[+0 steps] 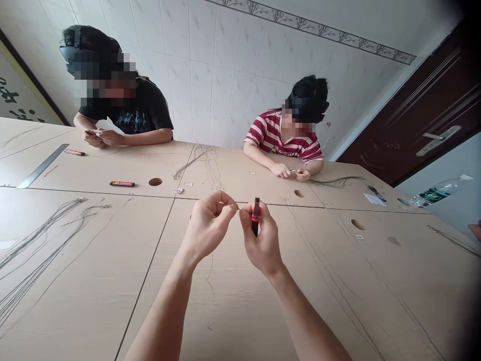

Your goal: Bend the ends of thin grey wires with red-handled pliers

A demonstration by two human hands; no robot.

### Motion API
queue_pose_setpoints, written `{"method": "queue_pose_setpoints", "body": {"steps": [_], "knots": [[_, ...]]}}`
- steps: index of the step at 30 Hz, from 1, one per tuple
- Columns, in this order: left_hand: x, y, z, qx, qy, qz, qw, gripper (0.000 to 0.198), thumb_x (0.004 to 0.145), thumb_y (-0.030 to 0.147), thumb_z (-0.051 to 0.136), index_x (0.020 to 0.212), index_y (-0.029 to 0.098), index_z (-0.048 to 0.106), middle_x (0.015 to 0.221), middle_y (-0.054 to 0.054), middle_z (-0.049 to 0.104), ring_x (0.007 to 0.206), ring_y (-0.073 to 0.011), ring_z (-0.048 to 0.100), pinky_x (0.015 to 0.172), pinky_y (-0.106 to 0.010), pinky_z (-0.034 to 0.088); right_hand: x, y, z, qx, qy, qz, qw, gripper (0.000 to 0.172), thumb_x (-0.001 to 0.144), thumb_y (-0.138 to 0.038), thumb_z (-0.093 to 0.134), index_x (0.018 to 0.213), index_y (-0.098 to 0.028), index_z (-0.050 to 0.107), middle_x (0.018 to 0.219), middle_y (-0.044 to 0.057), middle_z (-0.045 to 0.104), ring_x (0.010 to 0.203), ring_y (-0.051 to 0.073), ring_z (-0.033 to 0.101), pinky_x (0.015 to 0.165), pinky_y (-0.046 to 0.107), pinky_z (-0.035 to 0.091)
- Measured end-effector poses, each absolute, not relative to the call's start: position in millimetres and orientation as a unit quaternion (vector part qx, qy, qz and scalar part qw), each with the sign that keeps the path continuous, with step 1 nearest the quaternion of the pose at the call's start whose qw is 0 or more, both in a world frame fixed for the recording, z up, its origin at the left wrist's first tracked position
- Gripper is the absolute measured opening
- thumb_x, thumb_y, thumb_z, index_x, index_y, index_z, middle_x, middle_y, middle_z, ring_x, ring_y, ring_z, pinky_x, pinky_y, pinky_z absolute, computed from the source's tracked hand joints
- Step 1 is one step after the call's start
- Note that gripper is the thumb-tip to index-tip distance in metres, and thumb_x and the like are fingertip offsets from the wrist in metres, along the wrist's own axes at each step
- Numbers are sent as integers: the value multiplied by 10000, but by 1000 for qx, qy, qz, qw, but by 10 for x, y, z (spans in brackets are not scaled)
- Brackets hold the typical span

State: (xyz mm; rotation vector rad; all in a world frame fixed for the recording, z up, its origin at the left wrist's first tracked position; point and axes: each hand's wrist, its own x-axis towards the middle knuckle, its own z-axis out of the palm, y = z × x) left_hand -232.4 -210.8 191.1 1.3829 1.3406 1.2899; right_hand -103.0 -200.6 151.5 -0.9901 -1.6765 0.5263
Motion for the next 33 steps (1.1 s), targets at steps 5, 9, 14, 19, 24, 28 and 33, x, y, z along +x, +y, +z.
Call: {"method": "queue_pose_setpoints", "body": {"steps": [5, 9, 14, 19, 24, 28, 33], "knots": [[-2327, -2098, 1906, 547, 531, 512, 396, 155, 788, 252, 563, 650, 184, 537, 495, 77, 328, 423, -57, 221, 386, -186, 189, -1012, -1982, 1505, -417, -715, 201, 524, 156, 966, -308, 443, 834, -225, 434, 738, -4, 476, 698, 153, 459, 639, 292, 397], [-2333, -2093, 1892, 552, 532, 505, 397, 166, 783, 244, 571, 636, 180, 529, 504, 77, 331, 435, -55, 217, 393, -187, 180, -1002, -1974, 1489, -416, -724, 181, 520, 118, 962, -282, 450, 858, -228, 443, 737, -5, 485, 704, 158, 465, 656, 300, 399], [-2340, -2074, 1876, 553, 530, 502, 401, 164, 775, 241, 580, 631, 177, 534, 498, 79, 331, 439, -55, 211, 399, -193, 166, -993, -1964, 1480, -401, -735, 165, 521, 78, 950, -216, 462, 878, -231, 435, 762, -2, 502, 726, 164, 472, 682, 310, 401], [-2362, -2056, 1864, 557, 521, 504, 406, 157, 777, 245, 588, 645, 170, 548, 508, 74, 356, 447, -55, 224, 410, -195, 171, -973, -1950, 1468, -393, -749, 135, 515, 85, 934, -167, 464, 895, -236, 433, 781, 4, 493, 738, 173, 477, 680, 311, 395], [-2384, -2064, 1857, 565, 518, 491, 414, 149, 786, 231, 579, 658, 161, 551, 535, 65, 394, 470, -52, 235, 419, -185, 182, -961, -1954, 1455, -391, -757, 112, 512, 120, 915, -137, 471, 864, -233, 420, 755, -1, 457, 723, 175, 455, 675, 306, 390], [-2396, -2058, 1834, 565, 524, 482, 416, 148, 791, 225, 571, 661, 161, 543, 540, 67, 389, 471, -49, 223, 417, -181, 180, -952, -1943, 1442, -387, -760, 93, 514, 136, 910, -117, 473, 858, -229, 416, 739, -9, 441, 708, 168, 439, 677, 302, 392], [-2404, -2031, 1812, 569, 521, 475, 423, 137, 793, 223, 573, 673, 160, 562, 557, 62, 408, 474, -46, 235, 419, -175, 189, -955, -1919, 1426, -384, -761, 96, 514, 128, 916, -128, 483, 853, -226, 427, 736, -8, 461, 708, 165, 441, 698, 311, 407]]}}
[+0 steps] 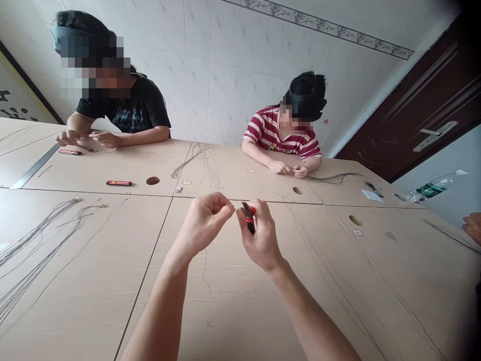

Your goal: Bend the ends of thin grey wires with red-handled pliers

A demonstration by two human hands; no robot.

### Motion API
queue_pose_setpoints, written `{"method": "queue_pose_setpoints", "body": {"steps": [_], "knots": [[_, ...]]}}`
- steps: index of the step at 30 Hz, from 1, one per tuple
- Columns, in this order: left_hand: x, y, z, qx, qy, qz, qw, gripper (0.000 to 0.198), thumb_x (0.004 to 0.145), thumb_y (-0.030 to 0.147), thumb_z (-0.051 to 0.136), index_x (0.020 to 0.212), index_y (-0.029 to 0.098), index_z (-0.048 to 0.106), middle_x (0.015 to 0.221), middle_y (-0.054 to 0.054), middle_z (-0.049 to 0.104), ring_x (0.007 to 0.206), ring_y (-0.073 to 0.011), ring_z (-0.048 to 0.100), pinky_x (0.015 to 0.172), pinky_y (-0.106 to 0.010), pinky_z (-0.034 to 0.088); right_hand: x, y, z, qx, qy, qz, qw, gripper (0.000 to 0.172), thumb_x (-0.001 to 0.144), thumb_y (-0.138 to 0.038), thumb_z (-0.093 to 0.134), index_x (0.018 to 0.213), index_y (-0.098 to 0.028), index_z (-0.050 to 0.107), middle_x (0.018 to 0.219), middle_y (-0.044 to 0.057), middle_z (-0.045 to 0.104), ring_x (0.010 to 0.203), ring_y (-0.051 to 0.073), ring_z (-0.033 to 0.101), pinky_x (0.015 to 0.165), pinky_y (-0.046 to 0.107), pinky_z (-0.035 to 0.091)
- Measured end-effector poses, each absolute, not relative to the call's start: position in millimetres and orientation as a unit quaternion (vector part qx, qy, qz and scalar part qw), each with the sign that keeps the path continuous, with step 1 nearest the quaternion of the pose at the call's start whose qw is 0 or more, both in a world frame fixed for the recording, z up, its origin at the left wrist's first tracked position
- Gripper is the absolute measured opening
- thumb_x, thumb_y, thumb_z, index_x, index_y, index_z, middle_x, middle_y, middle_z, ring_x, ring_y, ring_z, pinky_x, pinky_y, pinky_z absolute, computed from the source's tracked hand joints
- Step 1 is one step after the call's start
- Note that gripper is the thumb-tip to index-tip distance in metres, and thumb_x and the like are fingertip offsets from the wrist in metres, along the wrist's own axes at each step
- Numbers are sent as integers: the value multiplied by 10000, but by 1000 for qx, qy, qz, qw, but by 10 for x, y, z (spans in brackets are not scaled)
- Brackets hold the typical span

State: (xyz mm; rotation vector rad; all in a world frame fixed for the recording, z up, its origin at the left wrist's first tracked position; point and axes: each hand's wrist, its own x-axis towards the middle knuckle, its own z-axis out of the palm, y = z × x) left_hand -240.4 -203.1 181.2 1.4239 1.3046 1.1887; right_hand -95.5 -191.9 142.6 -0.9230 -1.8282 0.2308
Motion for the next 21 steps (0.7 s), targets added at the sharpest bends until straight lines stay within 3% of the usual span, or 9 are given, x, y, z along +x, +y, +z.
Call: {"method": "queue_pose_setpoints", "body": {"steps": [4, 9, 21], "knots": [[-2389, -2041, 1831, 538, 529, 489, 439, 155, 789, 241, 586, 660, 160, 558, 525, 73, 364, 463, -44, 215, 412, -173, 177, -972, -1951, 1425, -399, -731, 186, 521, 48, 945, -233, 500, 898, -220, 497, 795, 9, 538, 762, 165, 507, 737, 321, 437], [-2353, -2059, 1866, 507, 533, 511, 446, 166, 777, 228, 585, 633, 168, 530, 495, 83, 328, 452, -47, 210, 405, -177, 161, -1004, -2016, 1403, -414, -668, 327, 524, 175, 947, -358, 518, 1029, -211, 567, 891, 32, 604, 780, 156, 562, 691, 293, 453], [-2379, -2051, 1870, 493, 500, 516, 491, 175, 770, 242, 585, 618, 177, 526, 490, 82, 288, 481, -67, 198, 441, -223, 156, -1015, -2025, 1414, -399, -667, 320, 541, 130, 945, -309, 518, 859, -215, 493, 775, -7, 537, 669, 124, 502, 615, 265, 399]]}}
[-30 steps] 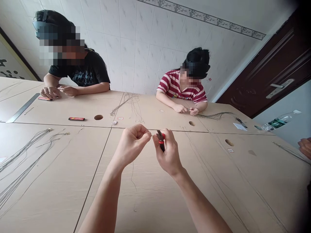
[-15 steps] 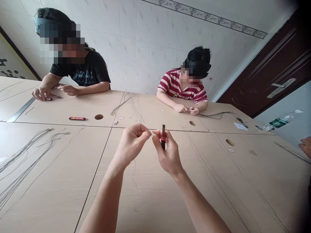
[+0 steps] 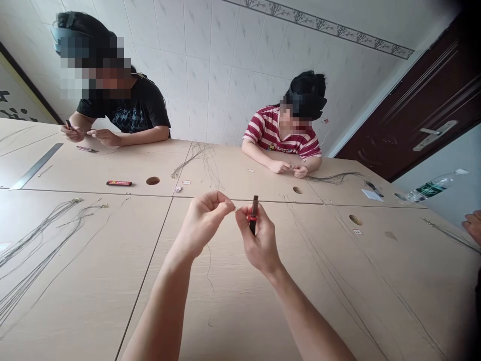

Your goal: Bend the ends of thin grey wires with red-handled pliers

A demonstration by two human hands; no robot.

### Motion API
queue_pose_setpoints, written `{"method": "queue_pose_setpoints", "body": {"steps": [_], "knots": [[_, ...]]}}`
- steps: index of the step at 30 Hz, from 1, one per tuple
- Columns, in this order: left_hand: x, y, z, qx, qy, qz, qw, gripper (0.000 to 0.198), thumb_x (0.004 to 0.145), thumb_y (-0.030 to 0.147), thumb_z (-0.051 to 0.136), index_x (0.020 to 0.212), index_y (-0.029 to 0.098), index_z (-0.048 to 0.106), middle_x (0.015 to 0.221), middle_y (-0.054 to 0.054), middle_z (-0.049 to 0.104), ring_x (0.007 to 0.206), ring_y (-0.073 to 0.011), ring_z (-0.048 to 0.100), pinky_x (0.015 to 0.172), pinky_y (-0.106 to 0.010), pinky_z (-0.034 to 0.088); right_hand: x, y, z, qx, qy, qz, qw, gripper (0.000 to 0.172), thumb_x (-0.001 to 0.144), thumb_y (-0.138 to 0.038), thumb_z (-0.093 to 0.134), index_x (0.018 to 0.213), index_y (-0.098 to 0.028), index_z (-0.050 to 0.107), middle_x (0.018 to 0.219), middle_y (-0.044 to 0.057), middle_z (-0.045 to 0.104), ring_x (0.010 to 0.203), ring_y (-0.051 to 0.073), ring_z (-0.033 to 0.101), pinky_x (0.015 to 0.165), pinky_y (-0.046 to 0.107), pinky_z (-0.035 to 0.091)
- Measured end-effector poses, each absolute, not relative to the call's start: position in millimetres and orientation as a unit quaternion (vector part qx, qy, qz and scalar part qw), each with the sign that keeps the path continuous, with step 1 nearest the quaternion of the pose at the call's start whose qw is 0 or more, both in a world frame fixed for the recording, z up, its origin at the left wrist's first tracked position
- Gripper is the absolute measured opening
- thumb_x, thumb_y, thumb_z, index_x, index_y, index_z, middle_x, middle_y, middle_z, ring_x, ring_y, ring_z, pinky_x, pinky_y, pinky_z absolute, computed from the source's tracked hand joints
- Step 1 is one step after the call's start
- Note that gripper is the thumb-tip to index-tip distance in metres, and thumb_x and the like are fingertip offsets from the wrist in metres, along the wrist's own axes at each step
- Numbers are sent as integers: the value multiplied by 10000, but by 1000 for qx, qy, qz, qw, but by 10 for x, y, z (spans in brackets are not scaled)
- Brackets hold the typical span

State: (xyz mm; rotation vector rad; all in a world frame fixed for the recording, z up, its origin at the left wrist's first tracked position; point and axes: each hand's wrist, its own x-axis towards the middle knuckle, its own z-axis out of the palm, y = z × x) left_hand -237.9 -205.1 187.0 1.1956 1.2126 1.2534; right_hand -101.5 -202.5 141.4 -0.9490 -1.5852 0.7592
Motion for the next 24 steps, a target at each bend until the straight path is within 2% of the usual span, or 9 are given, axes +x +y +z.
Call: {"method": "queue_pose_setpoints", "body": {"steps": [10, 20, 24], "knots": [[-2444, -2050, 1852, 531, 456, 489, 520, 105, 767, 199, 559, 664, 177, 569, 523, 82, 319, 483, -61, 212, 454, -220, 166, -917, -1986, 1492, -387, -722, 262, 510, 131, 952, -274, 501, 836, -218, 482, 747, -11, 489, 677, 133, 456, 642, 276, 390], [-2468, -2094, 1868, 573, 466, 468, 486, 102, 776, 202, 563, 682, 168, 583, 626, 44, 482, 522, -70, 300, 465, -206, 242, -776, -1961, 1676, -340, -807, 130, 465, 128, 922, -123, 481, 856, -231, 466, 762, -11, 505, 702, 151, 436, 706, 301, 389], [-2463, -2098, 1887, 567, 460, 473, 493, 108, 767, 210, 564, 668, 169, 579, 582, 57, 431, 499, -68, 281, 458, -209, 224, -752, -1966, 1706, -342, -813, 117, 456, 116, 920, -142, 484, 851, -234, 474, 770, 5, 523, 726, 168, 444, 705, 319, 395]]}}
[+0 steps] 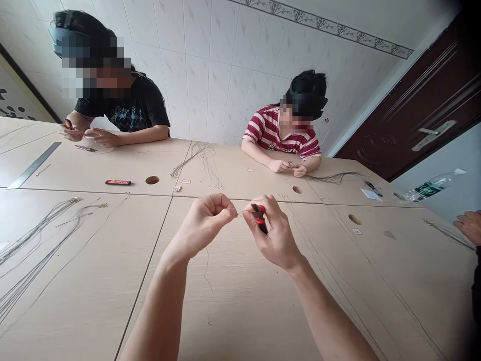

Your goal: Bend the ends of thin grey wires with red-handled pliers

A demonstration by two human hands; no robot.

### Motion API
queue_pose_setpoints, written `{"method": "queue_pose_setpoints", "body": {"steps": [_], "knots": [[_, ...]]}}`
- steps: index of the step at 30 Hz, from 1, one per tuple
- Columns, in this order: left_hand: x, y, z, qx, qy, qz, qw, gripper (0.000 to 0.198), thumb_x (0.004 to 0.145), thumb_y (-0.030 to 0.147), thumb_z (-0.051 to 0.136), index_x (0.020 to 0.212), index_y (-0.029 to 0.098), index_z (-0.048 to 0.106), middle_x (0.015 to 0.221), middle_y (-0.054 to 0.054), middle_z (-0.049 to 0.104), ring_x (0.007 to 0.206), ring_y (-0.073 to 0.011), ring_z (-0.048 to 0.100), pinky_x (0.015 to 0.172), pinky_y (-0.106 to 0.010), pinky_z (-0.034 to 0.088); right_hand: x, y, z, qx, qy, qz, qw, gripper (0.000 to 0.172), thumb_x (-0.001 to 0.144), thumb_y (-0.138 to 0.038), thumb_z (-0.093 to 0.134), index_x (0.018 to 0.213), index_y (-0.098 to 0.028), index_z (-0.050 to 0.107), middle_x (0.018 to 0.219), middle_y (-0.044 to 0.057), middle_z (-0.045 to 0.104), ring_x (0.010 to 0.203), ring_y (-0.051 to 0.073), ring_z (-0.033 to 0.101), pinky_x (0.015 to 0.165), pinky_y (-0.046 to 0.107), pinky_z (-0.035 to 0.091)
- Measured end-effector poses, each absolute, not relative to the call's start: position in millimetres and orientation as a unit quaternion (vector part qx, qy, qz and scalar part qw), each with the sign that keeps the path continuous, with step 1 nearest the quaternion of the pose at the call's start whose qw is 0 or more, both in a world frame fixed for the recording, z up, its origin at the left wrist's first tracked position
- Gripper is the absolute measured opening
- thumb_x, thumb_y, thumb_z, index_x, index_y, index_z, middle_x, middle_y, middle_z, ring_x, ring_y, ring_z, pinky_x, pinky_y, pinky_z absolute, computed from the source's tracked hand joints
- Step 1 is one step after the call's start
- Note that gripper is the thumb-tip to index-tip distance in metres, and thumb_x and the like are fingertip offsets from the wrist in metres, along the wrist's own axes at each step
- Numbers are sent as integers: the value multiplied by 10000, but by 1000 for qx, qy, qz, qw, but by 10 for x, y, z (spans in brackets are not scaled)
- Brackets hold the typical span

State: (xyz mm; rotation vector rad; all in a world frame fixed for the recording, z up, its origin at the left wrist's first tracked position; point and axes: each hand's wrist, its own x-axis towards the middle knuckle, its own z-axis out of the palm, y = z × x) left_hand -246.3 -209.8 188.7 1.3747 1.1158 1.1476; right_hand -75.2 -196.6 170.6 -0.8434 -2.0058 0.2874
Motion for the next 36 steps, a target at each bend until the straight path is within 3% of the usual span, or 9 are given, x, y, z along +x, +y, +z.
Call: {"method": "queue_pose_setpoints", "body": {"steps": [8, 15, 19, 24, 29, 36], "knots": [[-2407, -2064, 1882, 493, 447, 522, 534, 103, 742, 212, 579, 649, 176, 555, 502, 88, 287, 469, -60, 199, 452, -214, 153, -896, -2028, 1551, -373, -719, 282, 515, 150, 943, -278, 512, 808, -222, 480, 695, -31, 462, 607, 118, 418, 587, 267, 378], [-2300, -2039, 1921, 430, 455, 570, 533, 72, 683, 196, 566, 622, 168, 543, 479, 95, 268, 453, -50, 197, 441, -205, 165, -1161, -2145, 1562, -392, -607, 377, 579, 215, 923, -333, 533, 756, -208, 481, 619, -52, 384, 538, 98, 349, 501, 243, 348], [-2269, -2032, 1892, 438, 469, 577, 505, 99, 704, 205, 573, 619, 170, 536, 484, 89, 292, 451, -51, 206, 429, -200, 175, -1181, -2155, 1585, -416, -603, 357, 579, 241, 922, -347, 532, 734, -209, 471, 612, -50, 389, 520, 96, 339, 489, 245, 345], [-2220, -2042, 1868, 474, 508, 563, 447, 110, 728, 211, 592, 636, 173, 544, 493, 80, 347, 438, -49, 212, 394, -188, 164, -1095, -2126, 1557, -426, -635, 284, 579, 169, 931, -305, 527, 792, -213, 495, 659, -33, 451, 576, 114, 419, 557, 260, 382], [-2206, -2064, 1879, 494, 518, 555, 425, 148, 735, 205, 591, 610, 176, 516, 475, 92, 316, 409, -40, 177, 364, -181, 148, -1008, -2088, 1550, -449, -677, 175, 556, 129, 933, -266, 514, 817, -214, 495, 741, 2, 511, 683, 148, 482, 661, 300, 419], [-2223, -2053, 1836, 506, 523, 544, 417, 155, 763, 211, 586, 624, 181, 522, 487, 88, 314, 421, -45, 180, 359, -174, 152, -976, -2036, 1594, -439, -704, 120, 545, 109, 934, -241, 502, 829, -221, 478, 719, 0, 514, 692, 166, 496, 685, 322, 427]]}}
